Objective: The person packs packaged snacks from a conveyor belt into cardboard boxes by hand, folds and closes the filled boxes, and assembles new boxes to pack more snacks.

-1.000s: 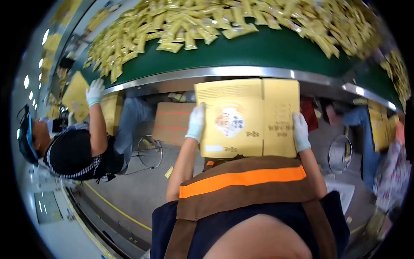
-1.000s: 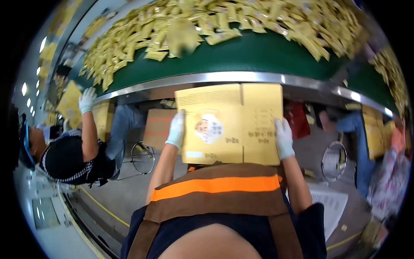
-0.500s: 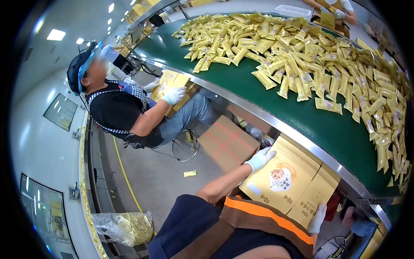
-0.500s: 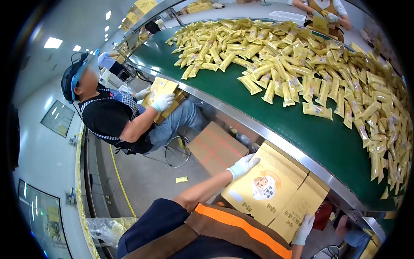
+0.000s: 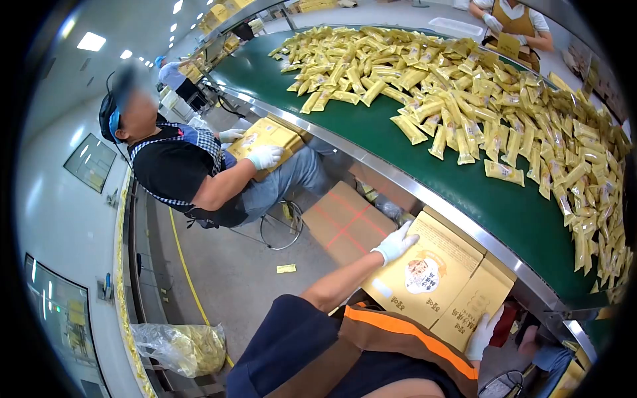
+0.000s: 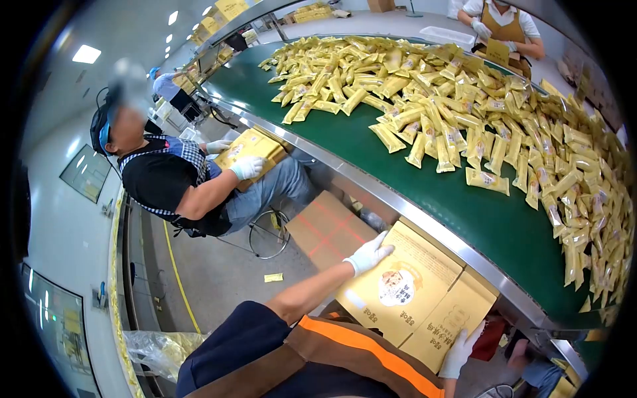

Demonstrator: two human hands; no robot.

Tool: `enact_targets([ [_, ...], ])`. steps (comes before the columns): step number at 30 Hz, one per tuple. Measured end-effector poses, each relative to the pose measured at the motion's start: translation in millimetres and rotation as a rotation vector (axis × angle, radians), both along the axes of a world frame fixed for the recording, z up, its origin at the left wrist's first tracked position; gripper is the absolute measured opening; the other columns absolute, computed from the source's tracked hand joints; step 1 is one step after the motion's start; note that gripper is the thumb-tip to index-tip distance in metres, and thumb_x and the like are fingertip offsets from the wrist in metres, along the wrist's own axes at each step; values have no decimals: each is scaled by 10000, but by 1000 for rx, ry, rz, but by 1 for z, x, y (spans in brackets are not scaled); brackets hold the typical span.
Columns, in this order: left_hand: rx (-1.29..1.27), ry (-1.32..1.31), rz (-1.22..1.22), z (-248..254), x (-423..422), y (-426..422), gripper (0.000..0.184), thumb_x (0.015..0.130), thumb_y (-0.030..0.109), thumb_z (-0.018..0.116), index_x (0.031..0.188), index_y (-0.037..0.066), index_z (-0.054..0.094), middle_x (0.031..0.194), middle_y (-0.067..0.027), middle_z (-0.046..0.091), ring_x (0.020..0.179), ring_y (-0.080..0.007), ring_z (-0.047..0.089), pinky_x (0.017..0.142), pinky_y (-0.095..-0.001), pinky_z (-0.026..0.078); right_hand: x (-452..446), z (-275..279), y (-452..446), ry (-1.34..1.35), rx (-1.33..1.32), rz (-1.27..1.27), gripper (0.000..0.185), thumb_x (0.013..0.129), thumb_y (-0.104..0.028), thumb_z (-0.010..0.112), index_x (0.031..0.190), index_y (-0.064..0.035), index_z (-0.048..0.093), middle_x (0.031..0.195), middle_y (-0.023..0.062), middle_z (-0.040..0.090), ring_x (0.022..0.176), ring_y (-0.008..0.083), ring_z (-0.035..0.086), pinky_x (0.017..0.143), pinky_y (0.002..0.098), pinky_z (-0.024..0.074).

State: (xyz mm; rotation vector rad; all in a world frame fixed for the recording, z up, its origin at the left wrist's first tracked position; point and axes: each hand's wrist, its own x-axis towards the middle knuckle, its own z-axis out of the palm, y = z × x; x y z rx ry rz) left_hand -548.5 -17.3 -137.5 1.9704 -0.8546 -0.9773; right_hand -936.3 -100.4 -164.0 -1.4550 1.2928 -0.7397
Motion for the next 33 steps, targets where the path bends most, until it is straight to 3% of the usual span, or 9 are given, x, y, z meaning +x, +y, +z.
enact_targets([
  [7,-228,89,44,57,-10,26,677,946,359,623,1470,9,376,1358,-161,562,1234,-220,546,1044,-333,422,-5,39,11,-458,134,84,686,1001,-245,470,1540,30,148,1627,169,115,1479,281,191,1196,390,145],
  [10,-521,577,45,114,-3,33,615,913,304,685,1408,15,461,1296,-117,609,1165,-195,589,1006,-332,459,13,133,14,-589,-194,94,759,945,-213,550,1536,38,145,1591,201,204,1459,329,234,1186,431,184],
  [12,-642,671,-141,143,5,30,584,875,210,725,1378,21,496,1267,-96,628,1136,-173,597,992,-324,470,17,200,5,106,-752,-86,761,906,-71,582,1544,-5,172,1603,212,184,1465,324,246,1191,462,179],
  [13,-551,604,-255,156,13,27,575,873,183,717,1380,19,500,1265,-101,628,1146,-172,588,995,-323,465,13,212,-7,383,-1157,-144,761,905,-100,638,1543,-66,224,1545,267,263,1420,378,312,1115,550,310],
  [16,-428,453,-439,156,16,18,446,885,92,670,1309,-2,571,1228,-110,640,1129,-174,583,982,-330,464,31,246,-33,902,-1243,191,692,856,-73,673,1475,-73,364,1535,202,333,1392,445,331,1096,548,336],
  [21,-421,547,-182,155,2,7,362,909,108,648,1239,-30,594,1206,-107,653,1115,-171,598,965,-335,479,35,230,-52,676,-1469,116,418,843,-28,666,1251,-16,575,1267,170,587,1192,397,545,1029,500,398],
  [28,-562,503,-233,156,-2,1,593,903,131,634,1433,-2,405,1331,-128,568,1204,-189,535,1038,-340,419,54,249,-52,585,-1240,390,104,854,-88,645,870,-21,567,825,120,580,775,317,538,723,412,398],
  [30,-708,475,-214,170,-22,-4,709,910,164,626,1513,13,282,1403,-138,507,1271,-206,485,1097,-346,360,67,235,-77,170,-1216,268,182,887,-105,559,740,-12,507,681,100,479,632,255,466,604,375,355],
  [33,-911,-10,-188,165,-45,-17,754,963,324,534,1549,20,170,1457,-161,447,1344,-252,424,1168,-363,244,83,260,-75,-192,-381,736,205,869,-130,545,718,8,539,609,125,469,578,244,501,551,369,396],
])
